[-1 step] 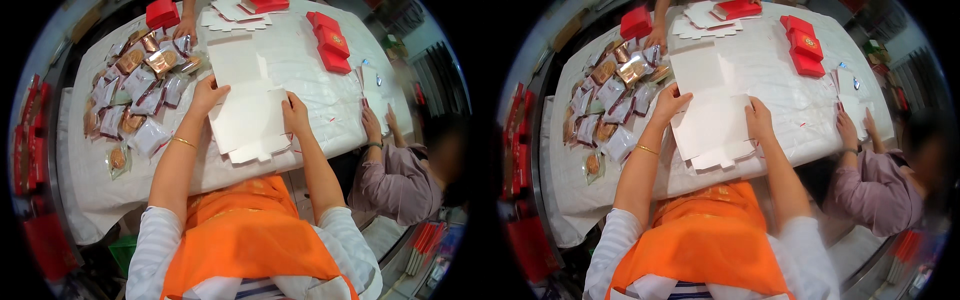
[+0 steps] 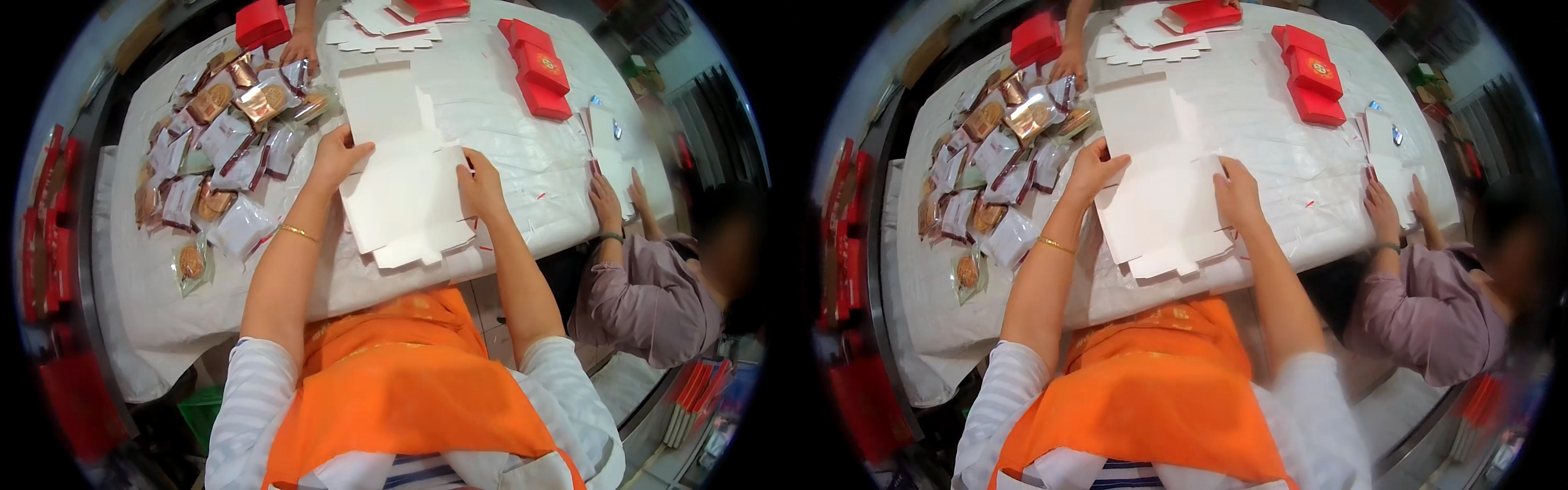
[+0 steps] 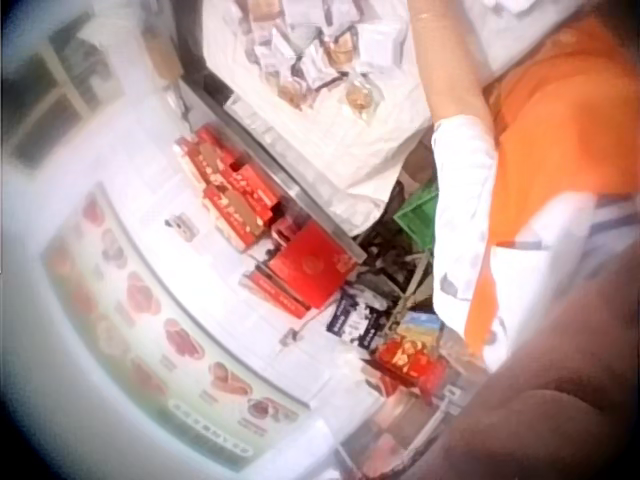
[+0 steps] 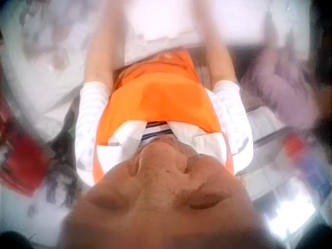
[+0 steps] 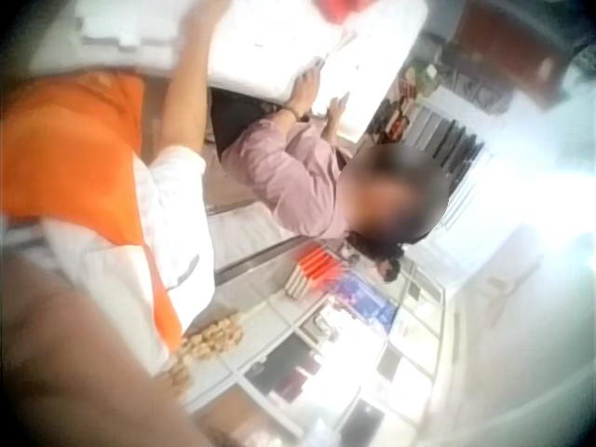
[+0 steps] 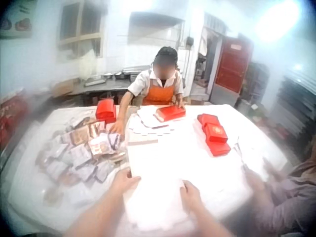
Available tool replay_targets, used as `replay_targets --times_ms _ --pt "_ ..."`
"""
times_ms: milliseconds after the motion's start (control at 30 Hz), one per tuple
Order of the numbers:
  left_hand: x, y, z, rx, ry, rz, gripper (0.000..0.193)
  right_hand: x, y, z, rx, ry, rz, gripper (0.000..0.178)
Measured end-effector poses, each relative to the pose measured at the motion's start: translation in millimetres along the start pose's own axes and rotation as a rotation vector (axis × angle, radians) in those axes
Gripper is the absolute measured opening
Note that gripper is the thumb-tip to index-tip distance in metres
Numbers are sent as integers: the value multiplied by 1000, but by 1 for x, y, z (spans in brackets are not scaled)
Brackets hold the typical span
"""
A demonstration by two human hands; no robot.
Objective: The person assembles small red cardboard boxes by folding flat white sheets into shape and inserting them into red covers. They place packaged items into the assembled boxes and stack the finished units on the table.
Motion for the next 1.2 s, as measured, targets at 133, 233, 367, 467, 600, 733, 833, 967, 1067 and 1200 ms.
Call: replay_targets --times_ms 133,233,367,467,600,733,833,967,1067,1200 --pt "2 -11 -1 144 0 21 32 48 -40 -6 -210 60 -288 39" --pt "0 -17 -1 193 -10 57 28 76 -48 27 -103 -299 -136 39" --pt "-10 0 16 398 -73 288 26 73 -36 61 163 -531 105 18" --pt "-23 19 30 726 -221 545 32 65 -37 62 154 -438 -18 8" --pt "-42 32 44 814 -321 679 31 43 -70 43 -132 -296 -481 12" --pt "-44 29 43 918 -477 731 35 26 -78 40 -195 -300 -741 24" --pt "-46 26 44 946 -492 738 36 23 -72 39 -168 -292 -762 30" --pt "-32 33 42 873 -450 687 36 37 -65 39 25 -376 -538 20" --pt "0 15 12 491 -310 159 37 57 -51 41 277 -520 -124 19" --pt "11 9 13 206 -304 -68 43 82 -53 23 86 -450 -36 29"
Point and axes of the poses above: each hand's wrist, its own x-axis towards the middle knuckle, its own z-axis out of the palm, y = z × x, the point moved 9 cm from there along x, towards the middle knuckle, and after that the axes turned 11 degrees about -x, right-handed, at the moved point
